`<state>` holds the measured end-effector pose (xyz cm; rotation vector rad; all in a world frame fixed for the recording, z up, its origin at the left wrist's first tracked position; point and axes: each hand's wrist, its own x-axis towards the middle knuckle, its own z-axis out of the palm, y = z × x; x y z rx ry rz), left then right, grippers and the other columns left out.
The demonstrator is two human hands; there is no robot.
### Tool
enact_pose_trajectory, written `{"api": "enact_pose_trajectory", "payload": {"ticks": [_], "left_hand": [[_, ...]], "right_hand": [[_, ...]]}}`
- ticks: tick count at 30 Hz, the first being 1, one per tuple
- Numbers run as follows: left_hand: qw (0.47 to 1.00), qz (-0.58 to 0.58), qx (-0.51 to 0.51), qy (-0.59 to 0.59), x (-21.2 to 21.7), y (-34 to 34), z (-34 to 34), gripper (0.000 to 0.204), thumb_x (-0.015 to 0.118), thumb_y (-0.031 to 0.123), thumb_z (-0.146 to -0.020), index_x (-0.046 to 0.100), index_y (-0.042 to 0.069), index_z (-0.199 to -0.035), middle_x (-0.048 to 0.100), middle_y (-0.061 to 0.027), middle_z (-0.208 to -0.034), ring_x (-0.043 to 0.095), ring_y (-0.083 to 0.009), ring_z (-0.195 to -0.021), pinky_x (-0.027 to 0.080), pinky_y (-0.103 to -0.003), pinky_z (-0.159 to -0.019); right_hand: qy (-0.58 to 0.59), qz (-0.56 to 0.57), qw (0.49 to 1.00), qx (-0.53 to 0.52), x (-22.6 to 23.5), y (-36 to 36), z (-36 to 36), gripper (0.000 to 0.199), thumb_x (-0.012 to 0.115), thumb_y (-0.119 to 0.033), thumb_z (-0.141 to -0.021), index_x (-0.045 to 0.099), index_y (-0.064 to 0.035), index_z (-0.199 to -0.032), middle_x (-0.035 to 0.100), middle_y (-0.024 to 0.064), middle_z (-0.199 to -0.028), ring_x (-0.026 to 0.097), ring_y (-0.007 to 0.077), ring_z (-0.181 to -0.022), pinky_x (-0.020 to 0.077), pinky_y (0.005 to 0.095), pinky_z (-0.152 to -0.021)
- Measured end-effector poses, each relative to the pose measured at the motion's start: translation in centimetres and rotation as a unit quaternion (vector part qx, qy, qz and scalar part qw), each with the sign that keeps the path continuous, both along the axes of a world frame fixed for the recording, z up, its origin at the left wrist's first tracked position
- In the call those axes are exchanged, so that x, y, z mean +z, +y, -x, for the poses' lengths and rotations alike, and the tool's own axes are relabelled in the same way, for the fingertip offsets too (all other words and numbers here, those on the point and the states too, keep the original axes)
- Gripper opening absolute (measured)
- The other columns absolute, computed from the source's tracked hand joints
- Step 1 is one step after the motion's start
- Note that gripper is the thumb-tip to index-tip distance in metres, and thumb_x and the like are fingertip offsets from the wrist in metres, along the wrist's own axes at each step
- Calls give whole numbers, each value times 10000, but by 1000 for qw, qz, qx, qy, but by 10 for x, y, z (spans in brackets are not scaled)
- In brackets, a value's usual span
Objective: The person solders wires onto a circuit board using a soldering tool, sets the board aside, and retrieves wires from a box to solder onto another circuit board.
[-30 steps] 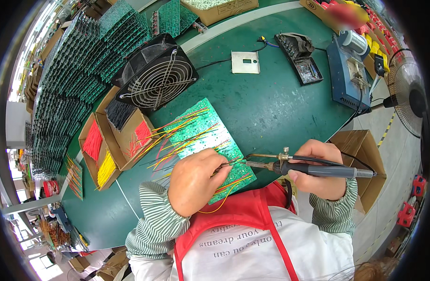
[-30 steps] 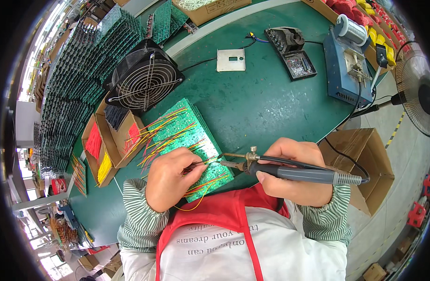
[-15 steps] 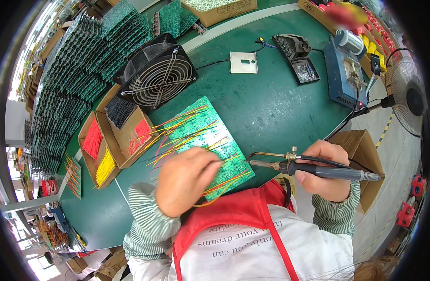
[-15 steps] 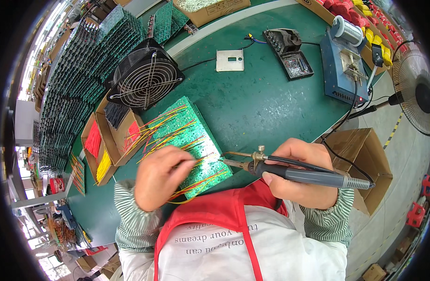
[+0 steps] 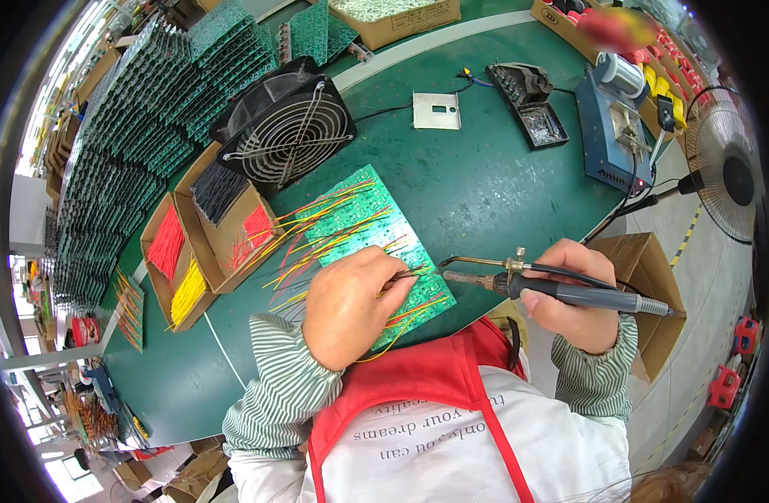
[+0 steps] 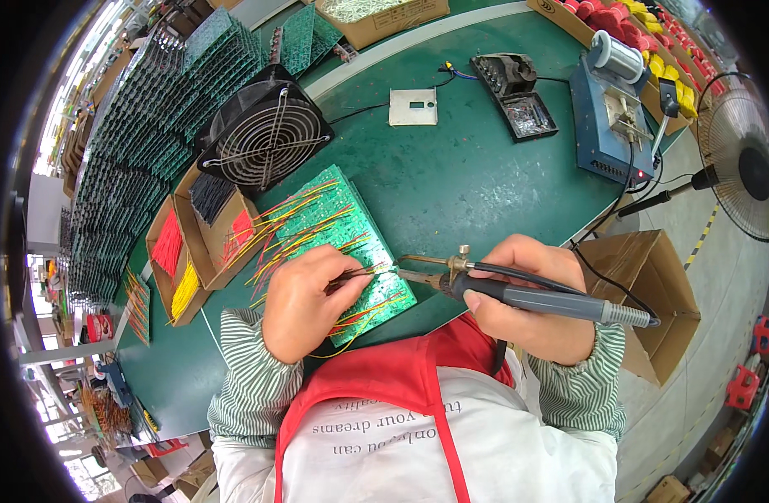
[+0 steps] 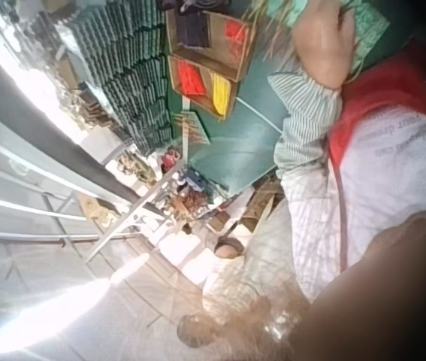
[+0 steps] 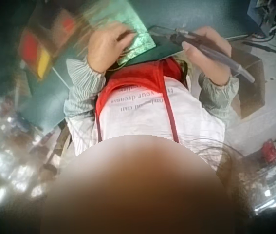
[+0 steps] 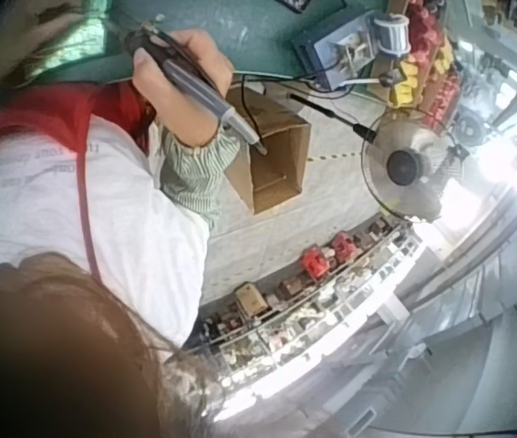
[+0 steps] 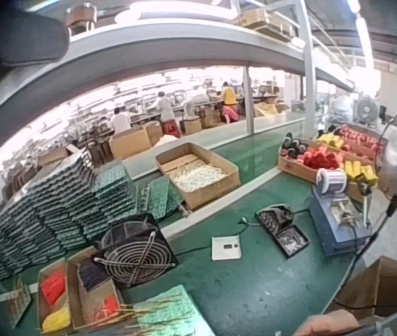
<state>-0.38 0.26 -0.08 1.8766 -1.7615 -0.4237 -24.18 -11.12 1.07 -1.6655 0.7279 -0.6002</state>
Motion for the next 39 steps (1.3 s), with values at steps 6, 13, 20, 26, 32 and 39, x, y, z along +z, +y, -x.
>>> {"api": "enact_pose_trajectory", "payload": {"ticks": [6,13,20,26,32,39], "left_hand": [[999,-36,4,34,-5,-3,0,108,693,93,-751,660,17,-820,589,-92,-723,578,-222,-596,450,-322,-537],[999,-42,5,30,-5,-5,-1,102,687,89,-752,660,17,-819,593,-86,-727,578,-217,-585,448,-317,-533],[998,-42,2,36,-7,-4,-2,103,685,87,-752,655,10,-814,591,-90,-728,579,-222,-588,447,-317,-532],[999,-41,-3,32,-7,-4,-2,106,683,89,-752,652,8,-814,587,-93,-727,574,-221,-585,444,-318,-530],[999,-43,-1,31,1,0,-3,98,675,89,-764,650,8,-815,589,-90,-727,576,-209,-591,444,-309,-536],[988,2,126,-94,38,46,-27,88,671,67,-771,654,33,-850,654,-106,-781,623,-264,-692,488,-346,-628]], "right_hand": [[-12,6,1000,4,-8,-2,-1,194,719,-108,-730,588,-2,-825,637,15,-682,552,42,-571,439,200,-527],[1,26,999,26,-8,-8,-6,187,719,-98,-717,588,-2,-809,633,21,-661,560,49,-564,438,205,-516],[-17,21,1000,-4,-8,-9,-1,204,732,-118,-715,590,-7,-810,635,27,-658,561,52,-555,443,204,-519],[-4,62,998,13,-3,-8,3,212,737,-129,-718,587,-8,-806,637,29,-657,579,64,-550,452,205,-520],[-11,53,999,10,-1,-4,5,204,734,-120,-715,585,-8,-797,631,27,-641,582,69,-534,455,208,-514],[-19,62,998,20,1,4,8,184,725,-91,-706,585,-7,-790,621,27,-621,582,71,-525,448,212,-493]]}}
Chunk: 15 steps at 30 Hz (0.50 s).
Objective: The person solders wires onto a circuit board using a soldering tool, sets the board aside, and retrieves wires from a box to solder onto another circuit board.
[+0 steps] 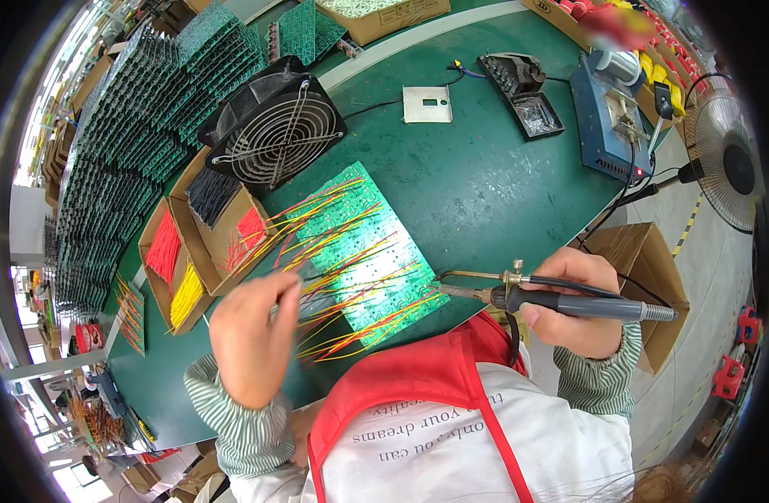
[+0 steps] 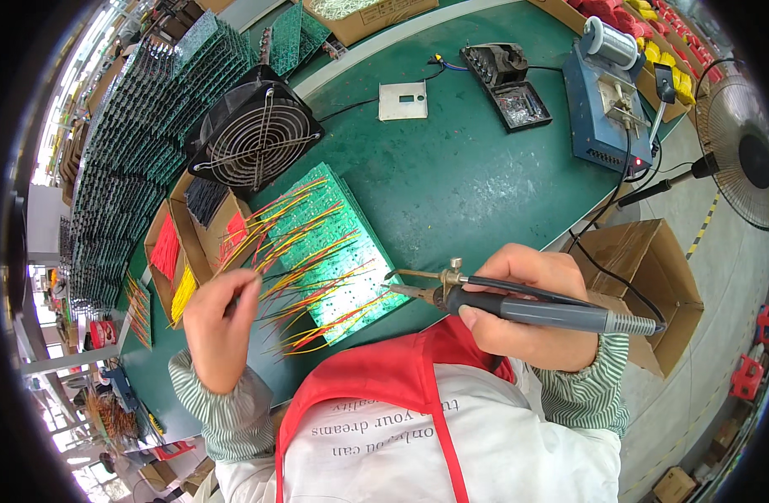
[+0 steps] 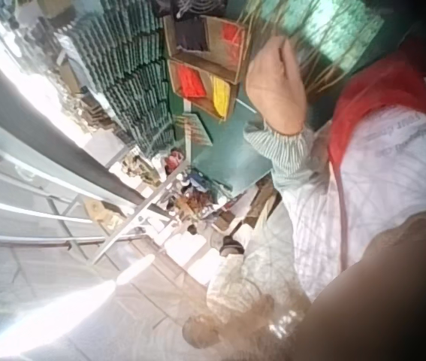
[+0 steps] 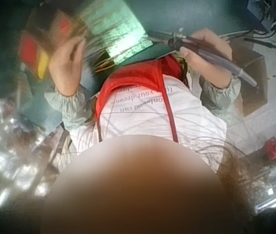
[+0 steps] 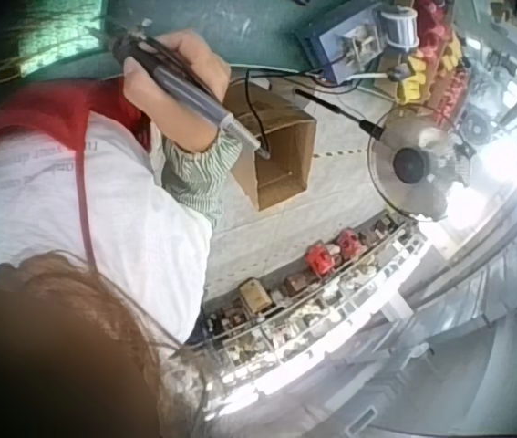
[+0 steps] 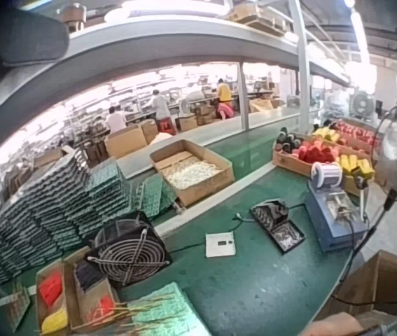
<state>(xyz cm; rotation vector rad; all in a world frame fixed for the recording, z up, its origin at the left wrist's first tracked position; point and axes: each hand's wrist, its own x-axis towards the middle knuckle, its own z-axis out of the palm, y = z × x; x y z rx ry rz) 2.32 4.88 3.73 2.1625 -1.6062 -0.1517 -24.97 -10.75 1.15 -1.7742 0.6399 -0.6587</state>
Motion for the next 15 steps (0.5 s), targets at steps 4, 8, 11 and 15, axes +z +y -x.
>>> {"api": "enact_pose_trajectory", "payload": {"ticks": [4,8,11,15], "left_hand": [[994,-43,-80,54,5,21,28,90,681,43,-745,651,22,-827,657,-101,-762,619,-257,-658,485,-353,-615],[988,-50,-114,87,-13,32,44,87,684,48,-734,647,32,-812,654,-103,-758,619,-279,-670,485,-380,-609],[996,-30,-73,40,-26,28,38,89,689,61,-737,640,31,-805,641,-101,-741,607,-260,-628,476,-355,-576],[980,-67,-31,185,-33,29,25,103,706,66,-744,632,9,-789,606,-64,-701,509,-120,-524,392,-247,-477]], "right_hand": [[-7,33,999,37,2,7,-3,175,723,-76,-703,588,-4,-787,612,35,-599,581,80,-509,440,220,-474],[-28,19,997,68,4,20,-13,182,734,-88,-695,594,-6,-777,600,36,-581,569,96,-482,427,236,-455],[-25,28,996,81,2,27,-14,175,733,-93,-684,597,-14,-760,594,29,-582,571,106,-487,428,242,-458],[-20,15,996,87,-1,33,-21,172,730,-102,-682,599,-25,-763,591,28,-581,573,107,-492,430,243,-467]]}}
